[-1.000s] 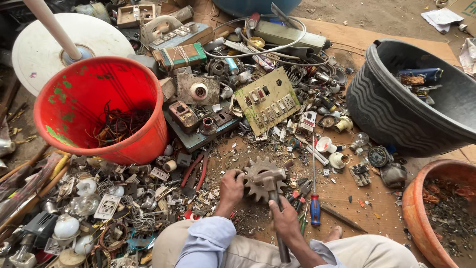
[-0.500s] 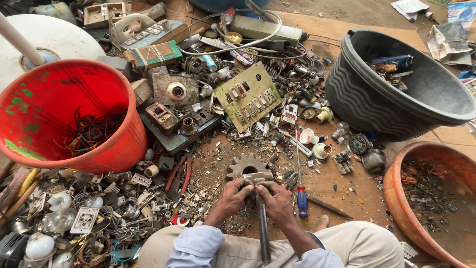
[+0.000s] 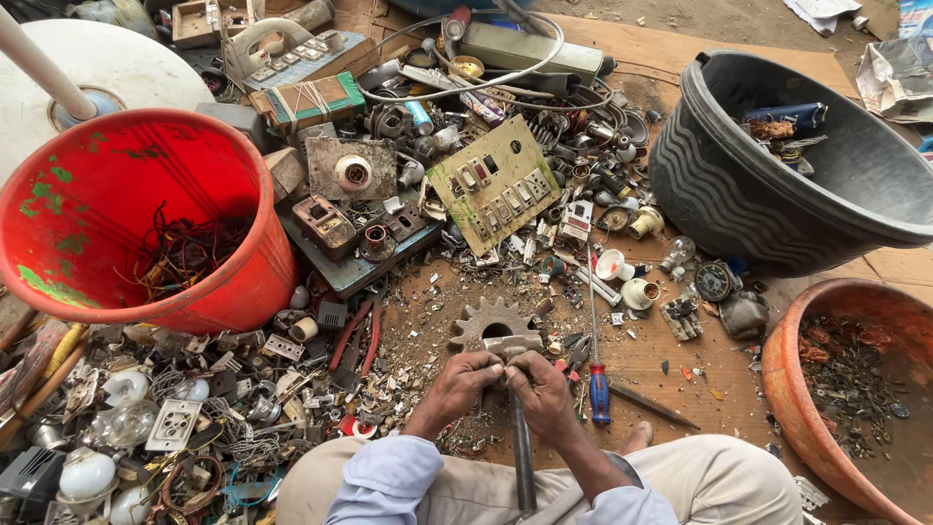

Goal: The person sits on the ground amidst a pile of electronic waste and uses a hammer to smash a metal gear and a white circuit board. The person repeatedly strikes the objects to break them into smaller pieces.

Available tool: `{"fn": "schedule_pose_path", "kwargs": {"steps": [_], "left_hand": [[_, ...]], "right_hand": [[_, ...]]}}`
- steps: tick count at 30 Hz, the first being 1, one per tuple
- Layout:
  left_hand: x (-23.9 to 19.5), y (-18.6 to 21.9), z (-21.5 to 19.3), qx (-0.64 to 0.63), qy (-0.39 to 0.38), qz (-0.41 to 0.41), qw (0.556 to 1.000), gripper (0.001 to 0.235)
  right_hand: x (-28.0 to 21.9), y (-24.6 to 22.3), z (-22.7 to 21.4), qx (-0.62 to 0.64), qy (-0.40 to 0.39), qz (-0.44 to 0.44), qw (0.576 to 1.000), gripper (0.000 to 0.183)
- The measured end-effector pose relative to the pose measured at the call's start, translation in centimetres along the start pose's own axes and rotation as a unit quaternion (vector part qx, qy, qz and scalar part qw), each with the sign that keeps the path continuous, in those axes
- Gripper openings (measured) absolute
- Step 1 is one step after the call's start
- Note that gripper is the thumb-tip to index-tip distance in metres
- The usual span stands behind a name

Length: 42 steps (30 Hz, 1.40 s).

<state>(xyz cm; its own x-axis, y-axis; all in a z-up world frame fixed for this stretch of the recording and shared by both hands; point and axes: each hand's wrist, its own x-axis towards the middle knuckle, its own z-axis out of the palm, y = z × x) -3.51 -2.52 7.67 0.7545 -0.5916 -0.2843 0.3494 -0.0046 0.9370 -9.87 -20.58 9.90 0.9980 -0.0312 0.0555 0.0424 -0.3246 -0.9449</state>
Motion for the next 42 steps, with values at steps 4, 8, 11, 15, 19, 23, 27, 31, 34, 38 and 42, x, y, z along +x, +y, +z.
{"fn": "schedule_pose_path", "kwargs": {"steps": [4,8,11,15,19,23,27,31,34,38,42], "left_hand": [[0.7,-0.9,0.0,-0.015,0.016,-0.012,1.000,0.034],[1.2,-1.1,-0.8,0.148,0.162,0.049,0.974,0.028],[1.0,-0.5,-1.2,0.058,0.216,0.009,0.975,0.020],[0.9,0.0,-1.3,0.023,0.209,0.024,0.977,0.022],[0.3,0.2,-1.3,-0.002,0.206,0.048,0.977,0.021],[-0.1,0.9,-1.2,0.004,0.200,0.056,0.978,0.022],[-0.5,1.2,-1.4,-0.011,0.206,0.042,0.978,0.022],[-0.3,1.3,-1.8,-0.058,0.185,0.057,0.979,0.022],[-0.2,1.1,-1.9,-0.110,0.156,0.062,0.980,0.021],[-0.1,0.8,-2.3,-0.179,0.111,0.087,0.974,0.019],[0.4,0.2,-2.8,-0.227,0.093,0.086,0.965,0.021]], "right_hand": [[-0.1,0.5,0.7,0.024,0.005,0.020,0.999,0.011],[0.6,1.7,-1.6,-0.138,0.150,0.232,0.951,0.032],[1.0,2.9,-4.1,-0.272,0.072,0.400,0.872,0.036],[-0.2,6.0,-3.4,-0.391,-0.071,0.435,0.808,0.045],[-0.6,9.6,-2.8,-0.353,-0.040,0.383,0.853,0.041],[-1.0,9.5,-2.4,-0.364,0.042,0.391,0.844,0.036],[-0.9,9.3,-3.0,-0.253,0.168,0.420,0.855,0.040],[-0.8,12.7,-4.1,0.065,0.221,0.435,0.870,0.030],[-1.2,14.0,-4.1,0.262,0.212,0.406,0.850,0.026],[-2.9,9.5,-5.9,0.288,0.178,0.349,0.874,0.030],[-5.6,0.5,-7.5,0.355,0.097,0.180,0.912,0.064]]}}
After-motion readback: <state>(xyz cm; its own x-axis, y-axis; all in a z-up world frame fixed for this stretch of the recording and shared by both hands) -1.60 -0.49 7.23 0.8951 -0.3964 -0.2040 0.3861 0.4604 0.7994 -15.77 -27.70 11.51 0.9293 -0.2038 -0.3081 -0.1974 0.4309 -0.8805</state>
